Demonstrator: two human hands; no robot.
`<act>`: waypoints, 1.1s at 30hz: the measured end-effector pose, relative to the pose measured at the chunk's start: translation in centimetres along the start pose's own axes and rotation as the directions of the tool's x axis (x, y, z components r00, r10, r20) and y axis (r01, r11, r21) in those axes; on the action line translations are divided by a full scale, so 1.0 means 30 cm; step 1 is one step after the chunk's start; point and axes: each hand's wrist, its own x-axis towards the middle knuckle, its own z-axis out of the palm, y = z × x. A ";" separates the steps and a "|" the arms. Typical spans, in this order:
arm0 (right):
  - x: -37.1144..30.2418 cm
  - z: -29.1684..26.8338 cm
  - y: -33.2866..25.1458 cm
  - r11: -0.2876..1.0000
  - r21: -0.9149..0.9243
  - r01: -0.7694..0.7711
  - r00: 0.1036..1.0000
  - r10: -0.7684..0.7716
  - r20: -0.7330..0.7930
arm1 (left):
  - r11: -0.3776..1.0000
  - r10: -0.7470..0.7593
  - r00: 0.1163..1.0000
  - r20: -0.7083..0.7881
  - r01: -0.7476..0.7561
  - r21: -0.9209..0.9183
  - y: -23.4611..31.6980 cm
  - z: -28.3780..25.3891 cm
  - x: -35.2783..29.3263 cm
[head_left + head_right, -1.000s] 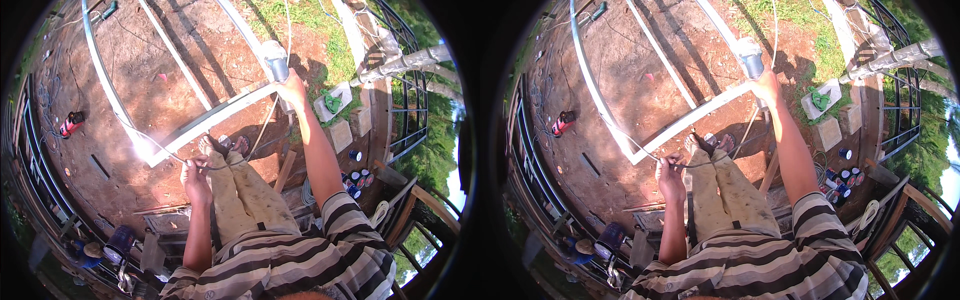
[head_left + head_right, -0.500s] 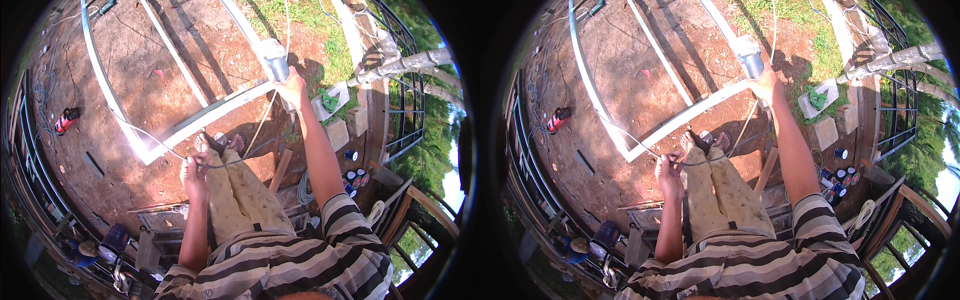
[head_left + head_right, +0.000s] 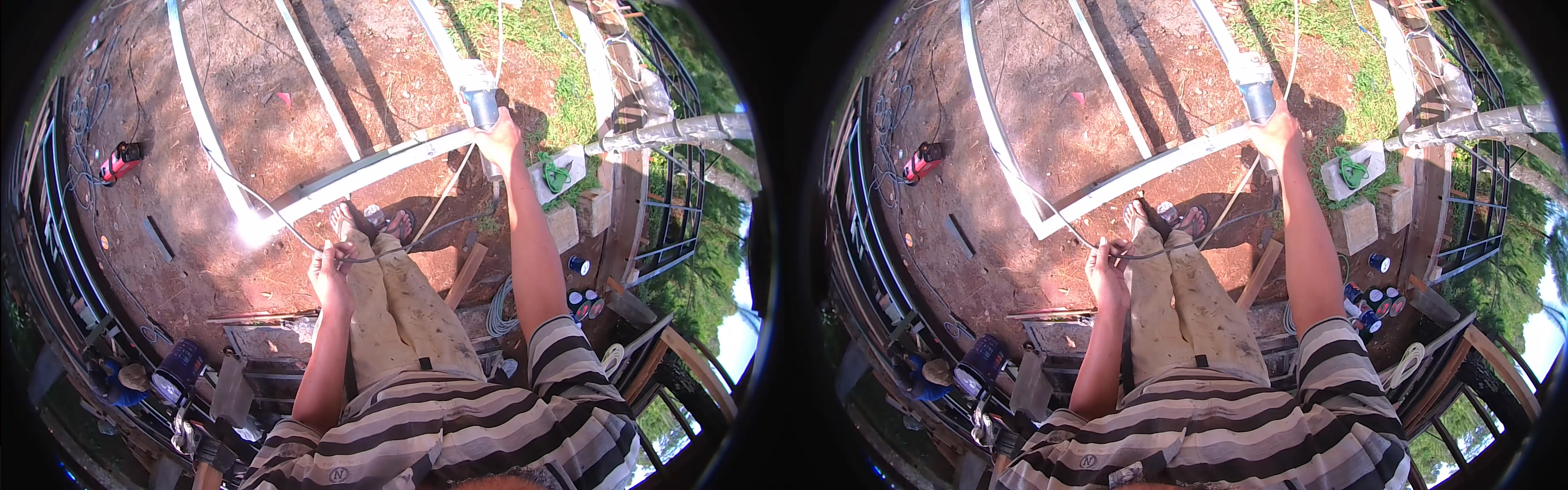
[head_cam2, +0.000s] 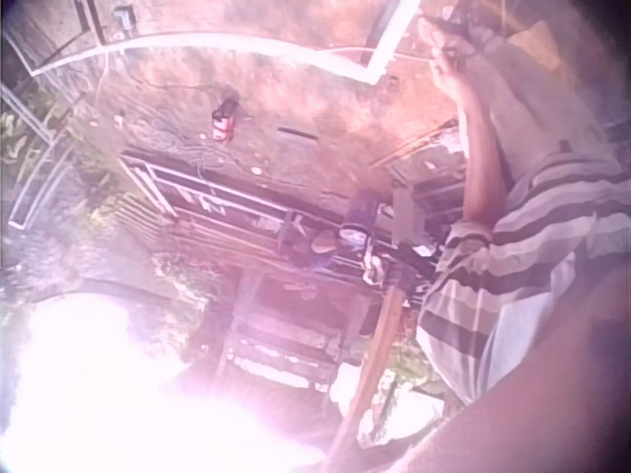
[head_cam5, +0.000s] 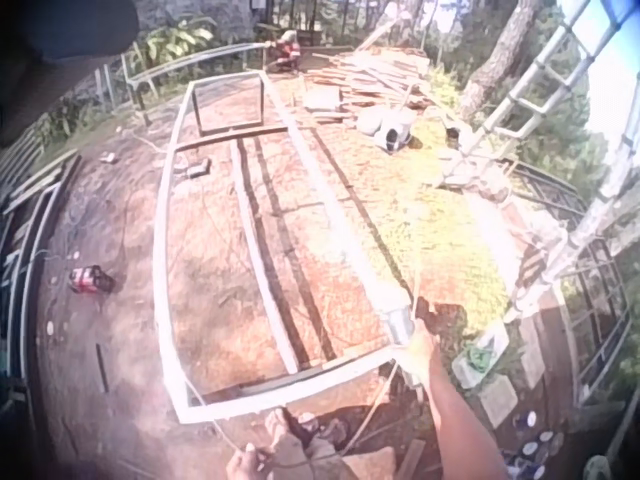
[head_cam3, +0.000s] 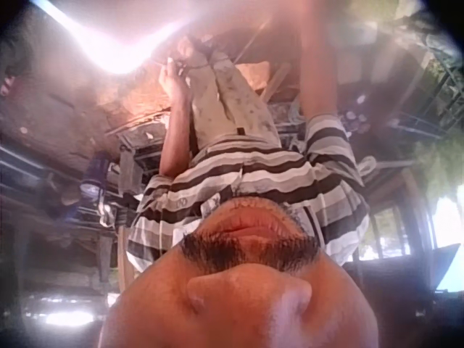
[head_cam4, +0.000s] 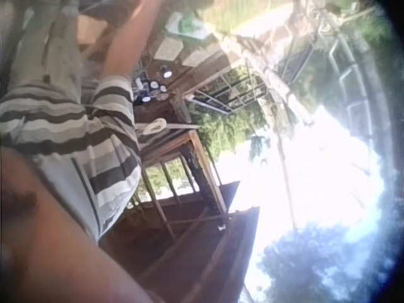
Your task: The person uses an angle grinder to smooth the surface of a metal frame lying on the ground. They move the grinder along the frame's edges and joints, generating sparks as they work.
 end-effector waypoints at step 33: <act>0.001 0.003 0.043 0.999 0.004 -0.034 0.998 0.035 -0.045 | 0.931 -0.331 0.767 -0.550 0.169 -0.324 -0.105 0.410 0.525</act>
